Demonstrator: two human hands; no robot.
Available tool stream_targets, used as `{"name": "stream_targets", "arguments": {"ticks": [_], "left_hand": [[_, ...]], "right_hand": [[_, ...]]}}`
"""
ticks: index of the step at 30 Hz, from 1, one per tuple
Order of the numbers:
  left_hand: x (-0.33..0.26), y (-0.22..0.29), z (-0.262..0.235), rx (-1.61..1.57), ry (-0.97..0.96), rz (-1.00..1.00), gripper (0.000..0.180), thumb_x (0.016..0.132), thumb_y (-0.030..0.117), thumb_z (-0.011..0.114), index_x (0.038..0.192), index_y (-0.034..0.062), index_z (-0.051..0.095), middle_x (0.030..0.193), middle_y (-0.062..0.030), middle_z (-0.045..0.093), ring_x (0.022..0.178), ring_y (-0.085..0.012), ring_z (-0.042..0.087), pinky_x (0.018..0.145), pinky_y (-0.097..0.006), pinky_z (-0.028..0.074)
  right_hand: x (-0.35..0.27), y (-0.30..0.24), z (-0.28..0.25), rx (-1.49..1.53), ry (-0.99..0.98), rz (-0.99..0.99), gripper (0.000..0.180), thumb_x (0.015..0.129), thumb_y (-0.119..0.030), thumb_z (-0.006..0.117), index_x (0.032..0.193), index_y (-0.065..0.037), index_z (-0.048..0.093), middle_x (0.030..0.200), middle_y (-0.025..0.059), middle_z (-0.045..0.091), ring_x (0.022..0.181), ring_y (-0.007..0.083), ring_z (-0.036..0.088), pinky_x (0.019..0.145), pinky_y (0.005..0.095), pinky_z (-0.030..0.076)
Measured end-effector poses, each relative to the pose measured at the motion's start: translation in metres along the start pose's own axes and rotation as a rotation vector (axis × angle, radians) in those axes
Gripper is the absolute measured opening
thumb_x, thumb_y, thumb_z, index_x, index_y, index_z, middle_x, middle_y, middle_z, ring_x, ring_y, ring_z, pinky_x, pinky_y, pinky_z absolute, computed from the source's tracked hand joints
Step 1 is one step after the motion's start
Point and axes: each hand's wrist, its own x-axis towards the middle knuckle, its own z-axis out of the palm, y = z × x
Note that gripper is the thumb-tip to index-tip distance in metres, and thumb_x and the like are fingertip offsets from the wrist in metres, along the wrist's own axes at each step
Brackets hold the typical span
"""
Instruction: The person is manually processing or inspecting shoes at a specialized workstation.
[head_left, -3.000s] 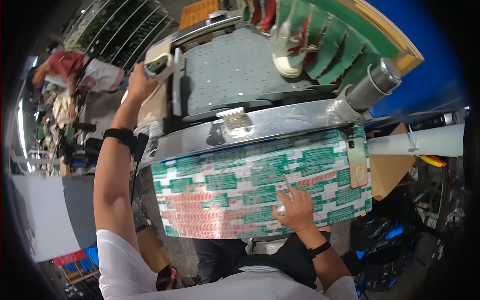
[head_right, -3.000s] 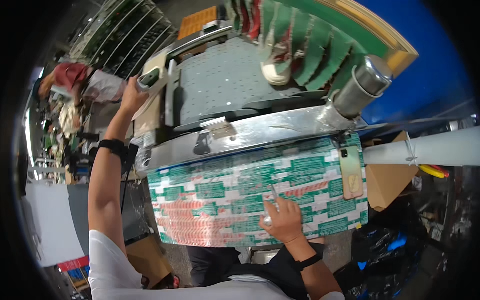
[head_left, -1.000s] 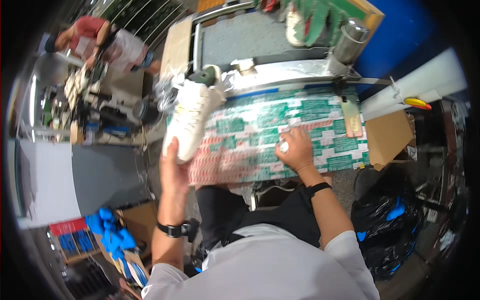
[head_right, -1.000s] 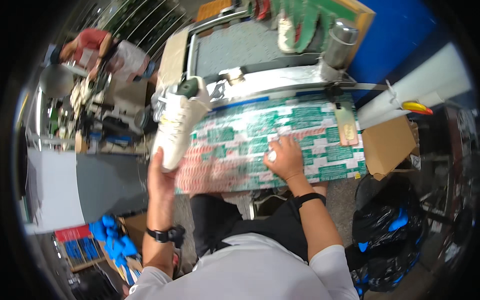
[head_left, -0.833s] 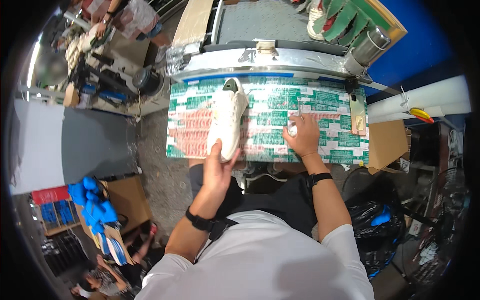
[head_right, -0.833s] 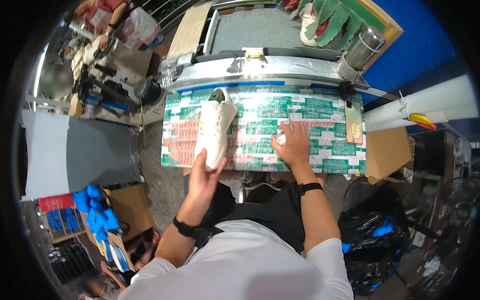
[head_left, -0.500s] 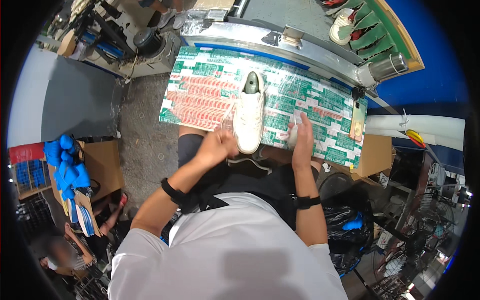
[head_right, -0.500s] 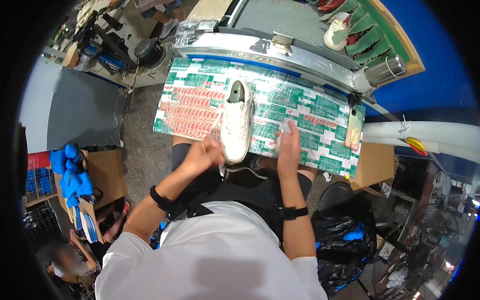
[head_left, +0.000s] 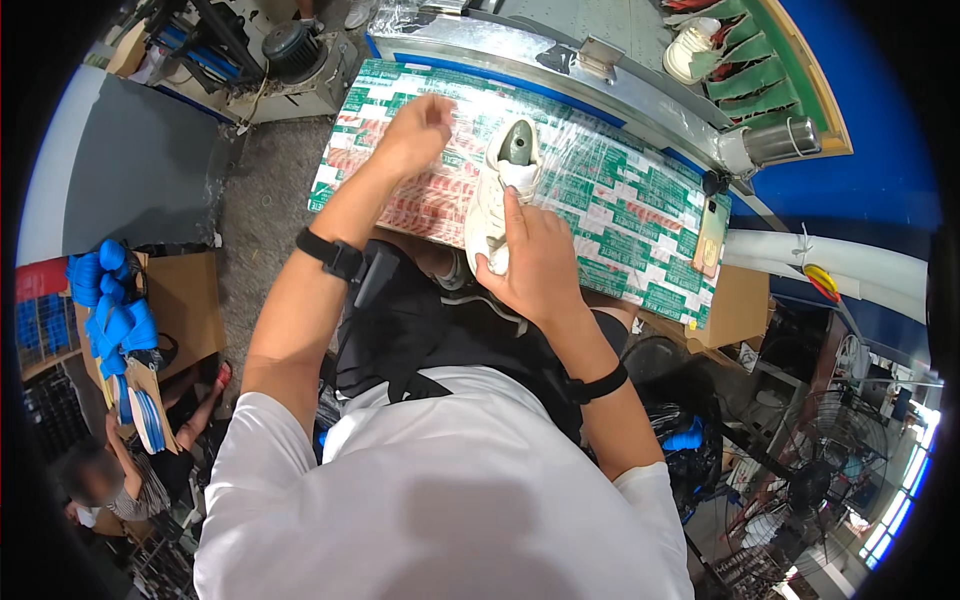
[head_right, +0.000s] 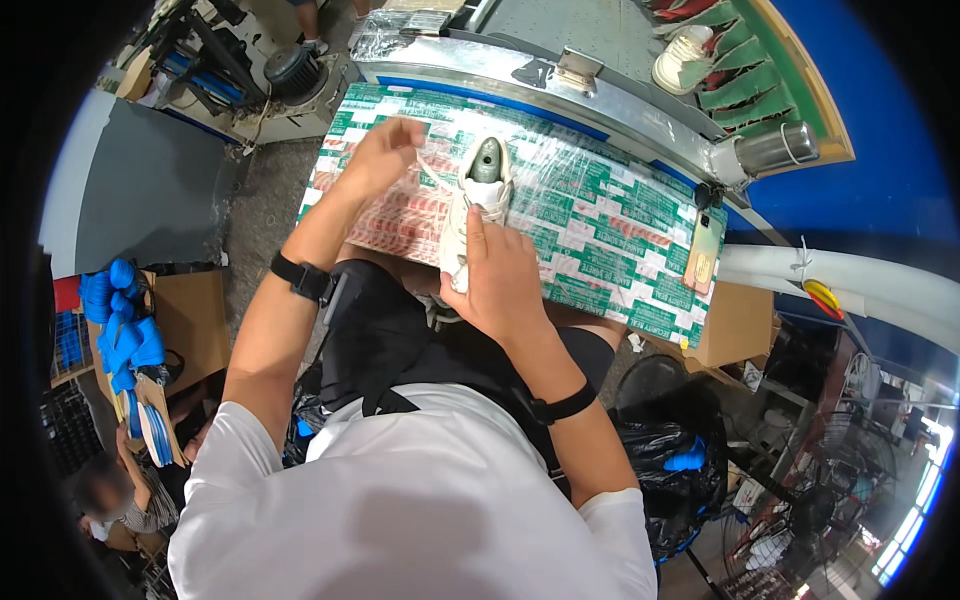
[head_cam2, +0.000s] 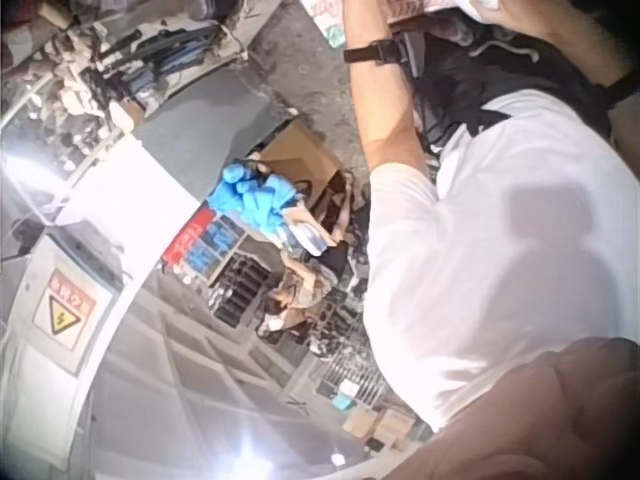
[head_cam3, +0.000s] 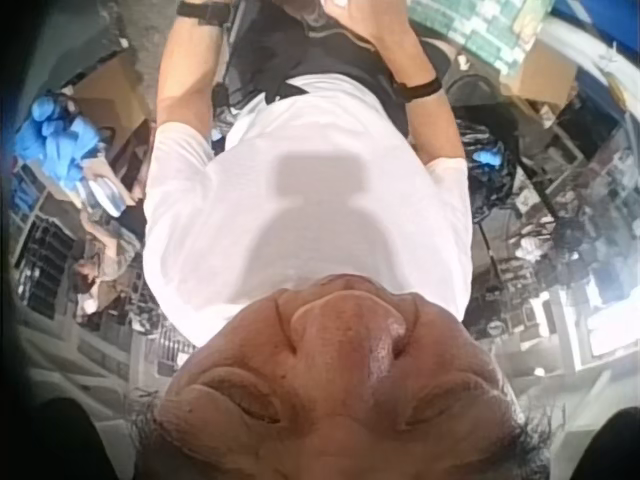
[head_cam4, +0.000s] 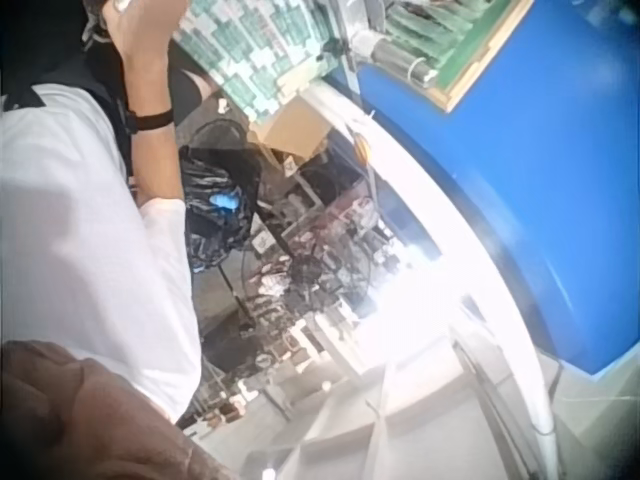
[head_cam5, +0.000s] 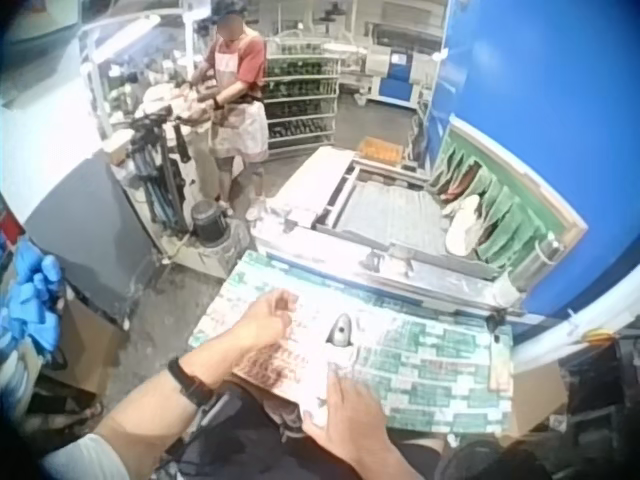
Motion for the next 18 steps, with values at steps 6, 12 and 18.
{"name": "stream_targets", "arguments": {"ticks": [6,12,18], "left_hand": [[0.003,0.061,0.035,0.448,-0.438,0.403,0.075,0.093,0.028,0.09,0.162,0.0186,0.062,0.179,-0.024,0.041,0.163,-0.0401,0.044,0.127,-0.046,0.046],[0.022,0.043,0.029,0.38,-0.521,0.37,0.071,0.089,0.036,0.095,0.153,0.0159,0.071,0.175,-0.0247,0.046,0.16,-0.0423,0.048,0.129,-0.046,0.044],[0.024,0.049,0.042,0.419,-0.444,0.441,0.063,0.088,0.033,0.097,0.144,0.0145,0.076,0.164,-0.0185,0.06,0.151,-0.0374,0.057,0.125,-0.044,0.048]], "right_hand": [[-0.001,-0.007,0.008,-0.122,-0.041,0.067,0.098,0.081,-0.033,0.09,0.157,0.015,0.051,0.115,0.0199,0.065,0.104,0.0379,0.063,0.094,0.0526,0.049],[0.004,-0.013,-0.003,0.018,-0.07,0.129,0.087,0.086,-0.028,0.087,0.156,0.012,0.054,0.115,0.02,0.068,0.104,0.0375,0.066,0.091,0.0497,0.052],[0.016,-0.012,-0.01,0.907,-0.3,0.57,0.066,0.095,-0.029,0.081,0.144,0.011,0.065,0.118,0.0256,0.074,0.108,0.0352,0.074,0.094,0.0461,0.057]]}}
